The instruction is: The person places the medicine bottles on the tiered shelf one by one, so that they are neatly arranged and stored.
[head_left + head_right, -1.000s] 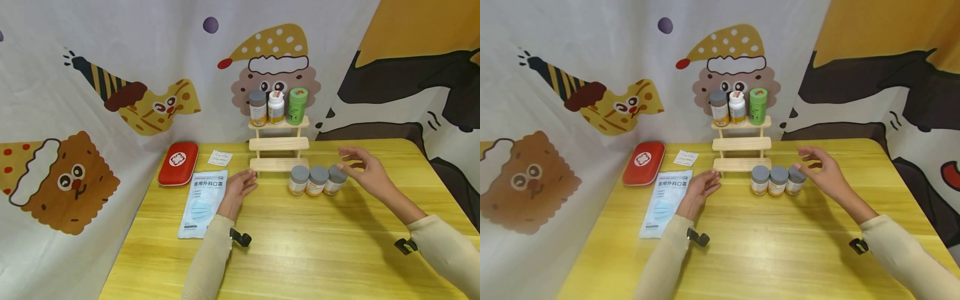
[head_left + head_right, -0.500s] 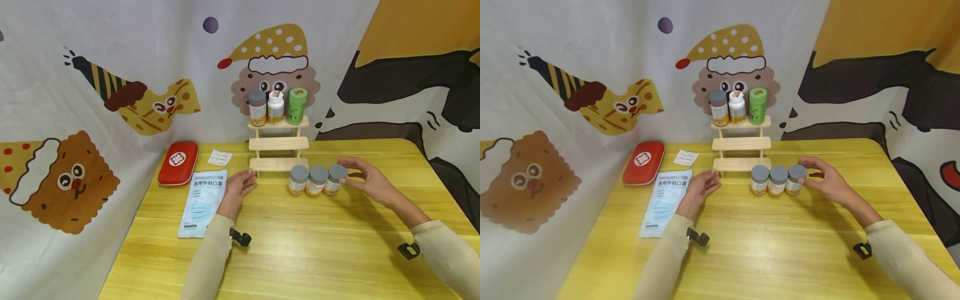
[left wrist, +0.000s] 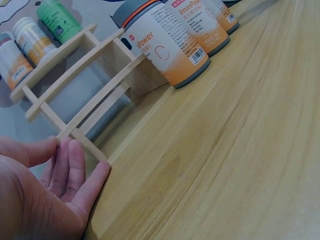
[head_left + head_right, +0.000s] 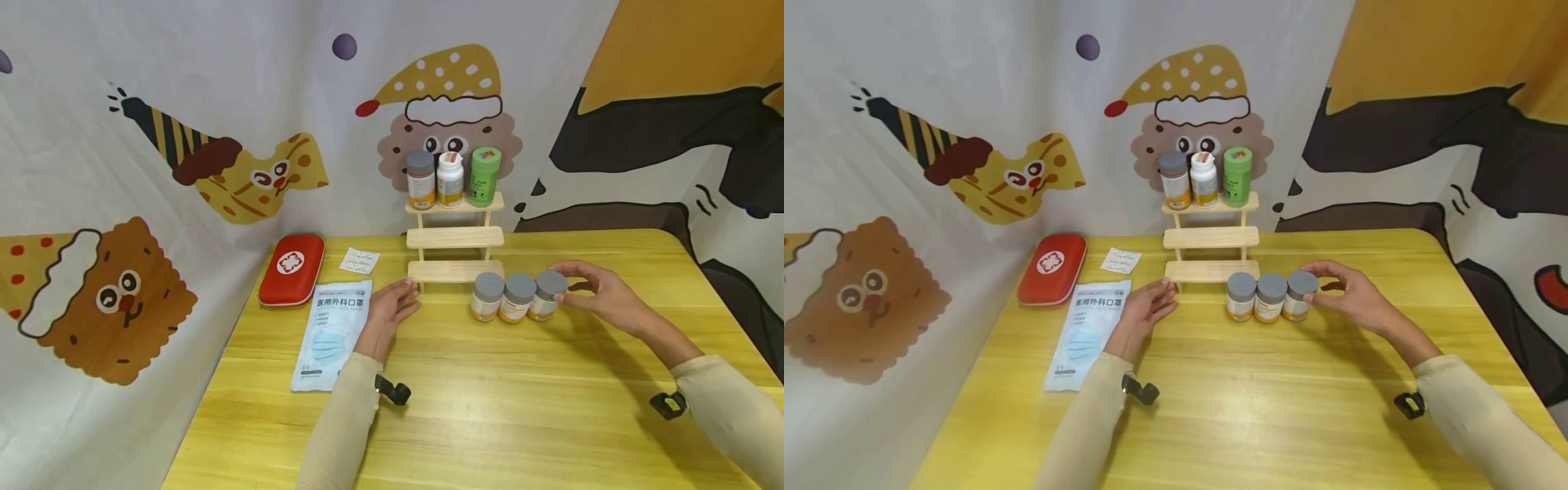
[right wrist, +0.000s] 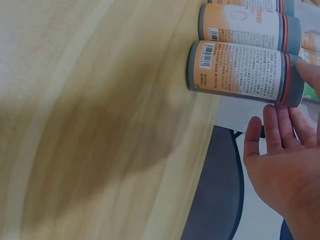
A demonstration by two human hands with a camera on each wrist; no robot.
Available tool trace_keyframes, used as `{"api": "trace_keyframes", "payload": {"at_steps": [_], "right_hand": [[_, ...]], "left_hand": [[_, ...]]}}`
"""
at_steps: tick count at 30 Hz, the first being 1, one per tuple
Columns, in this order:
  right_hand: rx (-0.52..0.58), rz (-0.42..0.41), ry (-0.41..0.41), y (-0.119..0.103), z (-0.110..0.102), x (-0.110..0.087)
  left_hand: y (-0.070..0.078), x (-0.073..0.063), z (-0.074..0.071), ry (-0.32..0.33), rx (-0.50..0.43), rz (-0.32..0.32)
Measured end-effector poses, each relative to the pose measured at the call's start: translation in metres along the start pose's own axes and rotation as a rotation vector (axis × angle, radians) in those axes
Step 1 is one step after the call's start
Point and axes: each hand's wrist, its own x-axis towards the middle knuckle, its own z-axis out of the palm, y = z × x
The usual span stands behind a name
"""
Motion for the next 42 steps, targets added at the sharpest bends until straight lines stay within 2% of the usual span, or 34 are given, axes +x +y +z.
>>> {"api": "trace_keyframes", "payload": {"at_steps": [11,20,25,31,42], "right_hand": [[-0.035,-0.048,0.081,-0.017,-0.016,0.013],[-0.114,-0.038,0.188,-0.043,-0.024,0.033],[-0.123,-0.043,0.240,-0.065,-0.018,0.048],[-0.065,-0.099,0.286,-0.091,-0.004,0.069],[0.033,-0.134,0.286,-0.127,0.032,0.106]], "left_hand": [[-0.002,0.001,0.000,0.004,0.013,0.009],[-0.003,0.000,0.003,0.006,0.001,0.022],[-0.003,0.000,0.003,0.012,-0.003,0.017],[-0.004,-0.001,0.001,0.017,0.001,0.024],[-0.005,-0.002,0.001,0.007,0.003,0.022]]}}
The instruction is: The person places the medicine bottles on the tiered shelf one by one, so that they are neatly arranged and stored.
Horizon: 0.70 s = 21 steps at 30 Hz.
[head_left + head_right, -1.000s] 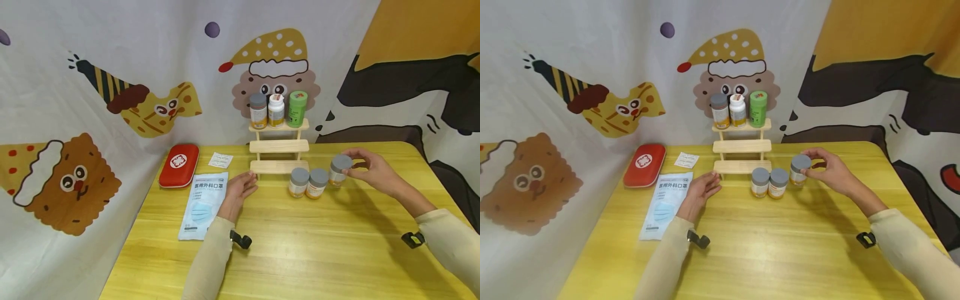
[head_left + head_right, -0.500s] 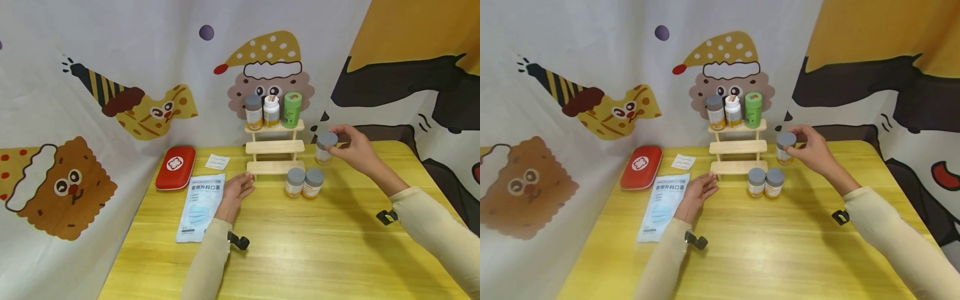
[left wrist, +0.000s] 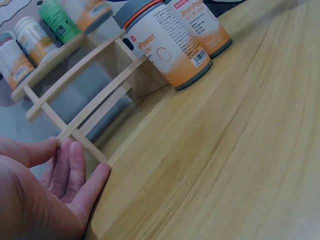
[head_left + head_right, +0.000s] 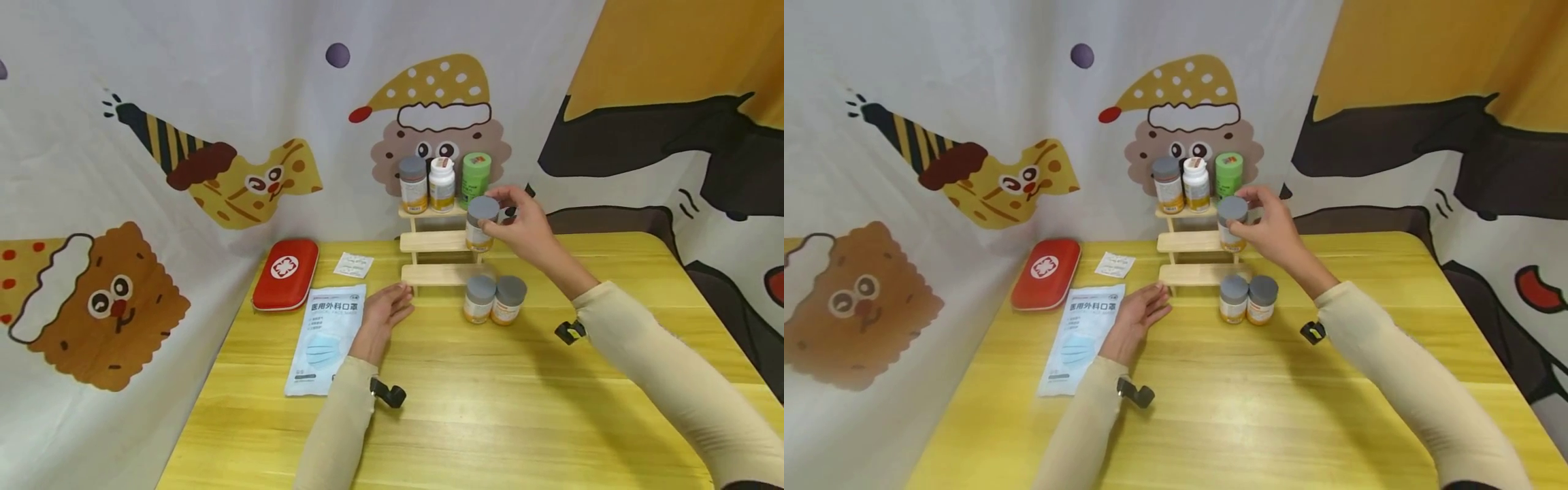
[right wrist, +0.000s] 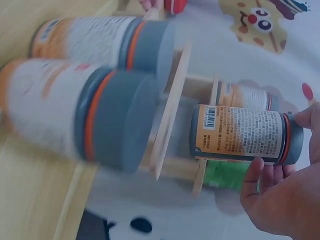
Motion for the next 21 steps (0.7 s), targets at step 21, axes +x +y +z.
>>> {"api": "trace_keyframes", "payload": {"at_steps": [21], "right_hand": [[0.232,0.011,-0.027,-0.023,0.082,0.030]], "left_hand": [[0.002,-0.001,0.000,0.010,-0.005,0.007]]}}
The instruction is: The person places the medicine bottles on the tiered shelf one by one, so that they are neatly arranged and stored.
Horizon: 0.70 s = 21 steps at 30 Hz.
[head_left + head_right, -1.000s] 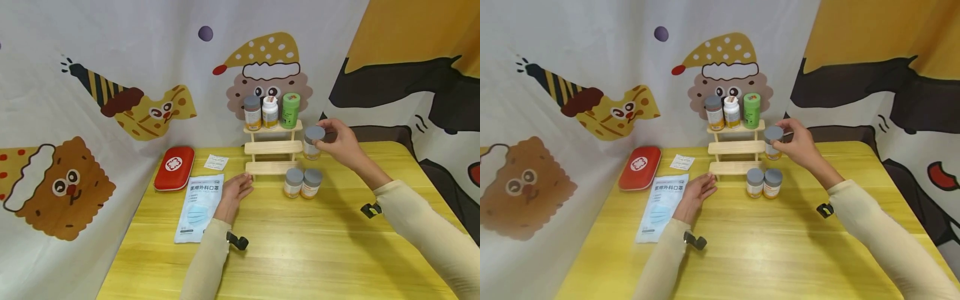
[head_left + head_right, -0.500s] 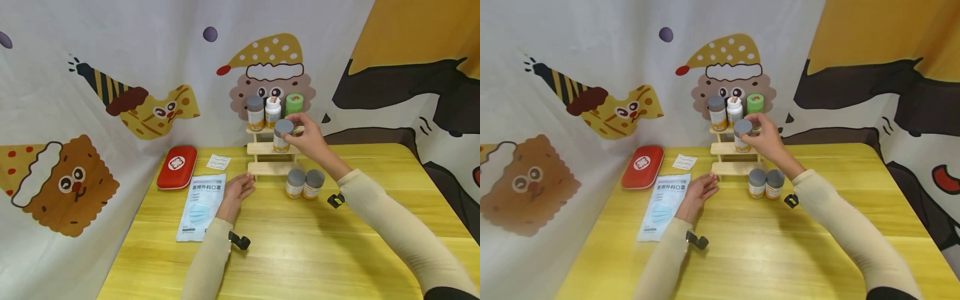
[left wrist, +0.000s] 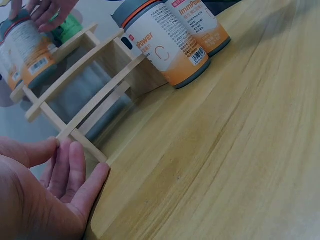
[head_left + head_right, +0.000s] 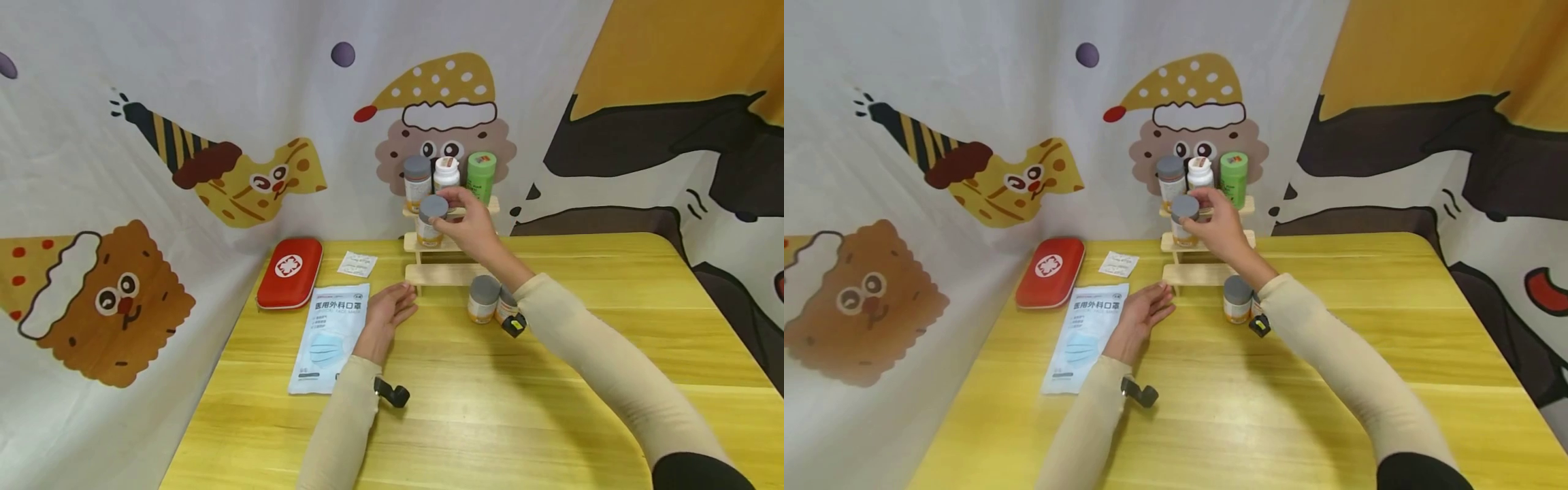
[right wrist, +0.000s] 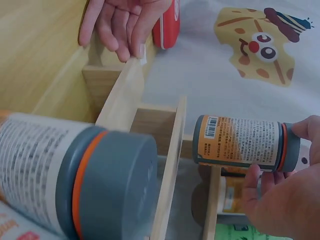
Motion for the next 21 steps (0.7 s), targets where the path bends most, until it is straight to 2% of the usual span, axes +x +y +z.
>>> {"api": "trace_keyframes", "payload": {"at_steps": [11,21], "right_hand": [[-0.031,0.022,-0.022,0.005,0.018,0.006],[-0.037,0.082,0.033,0.005,0.025,0.014]], "left_hand": [[0.000,0.000,-0.001,0.013,0.001,-0.002],[-0.001,-0.002,-0.001,0.002,0.038,0.011]]}}
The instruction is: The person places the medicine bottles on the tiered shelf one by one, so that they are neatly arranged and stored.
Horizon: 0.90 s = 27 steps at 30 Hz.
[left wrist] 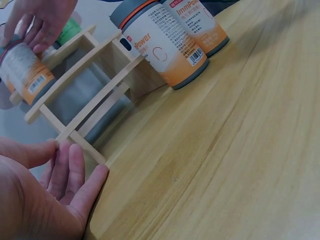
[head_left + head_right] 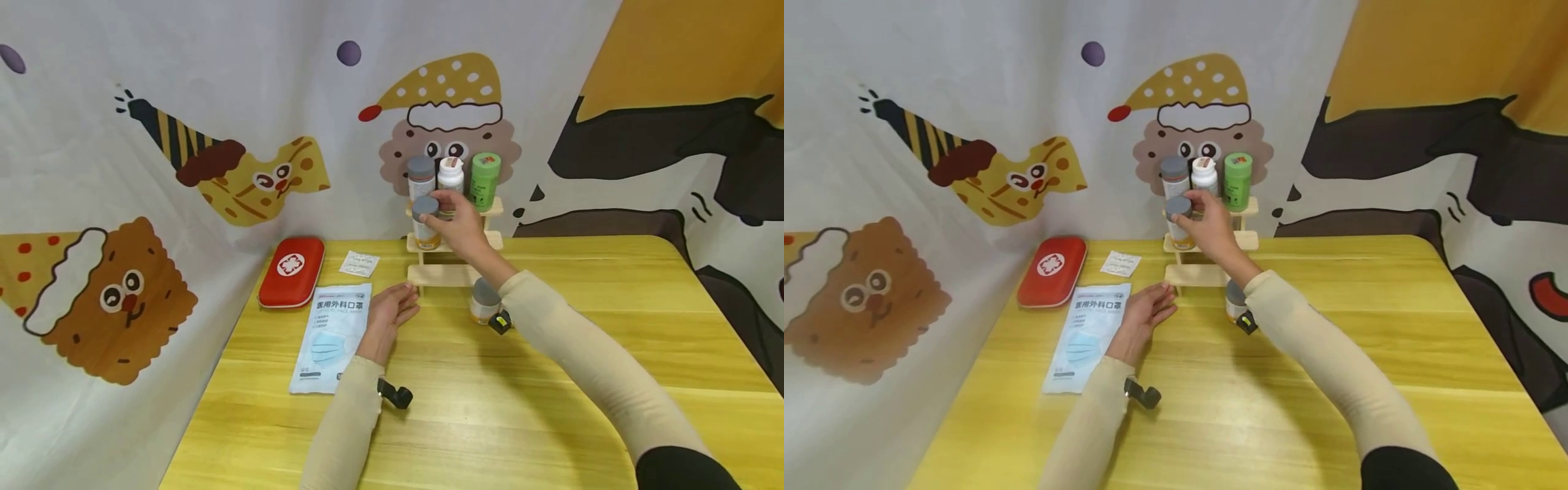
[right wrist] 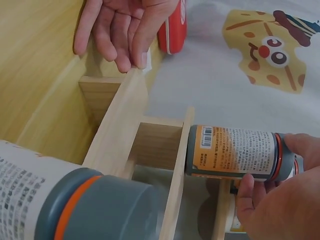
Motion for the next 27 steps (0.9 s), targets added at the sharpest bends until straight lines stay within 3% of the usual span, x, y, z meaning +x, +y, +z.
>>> {"api": "trace_keyframes", "payload": {"at_steps": [17,27], "right_hand": [[-0.060,-0.029,0.050,0.003,0.003,-0.006],[-0.064,-0.052,-0.008,0.008,-0.019,-0.022]], "left_hand": [[-0.002,0.000,0.003,0.007,-0.012,-0.011],[0.002,0.001,0.002,0.014,-0.018,-0.006]]}}
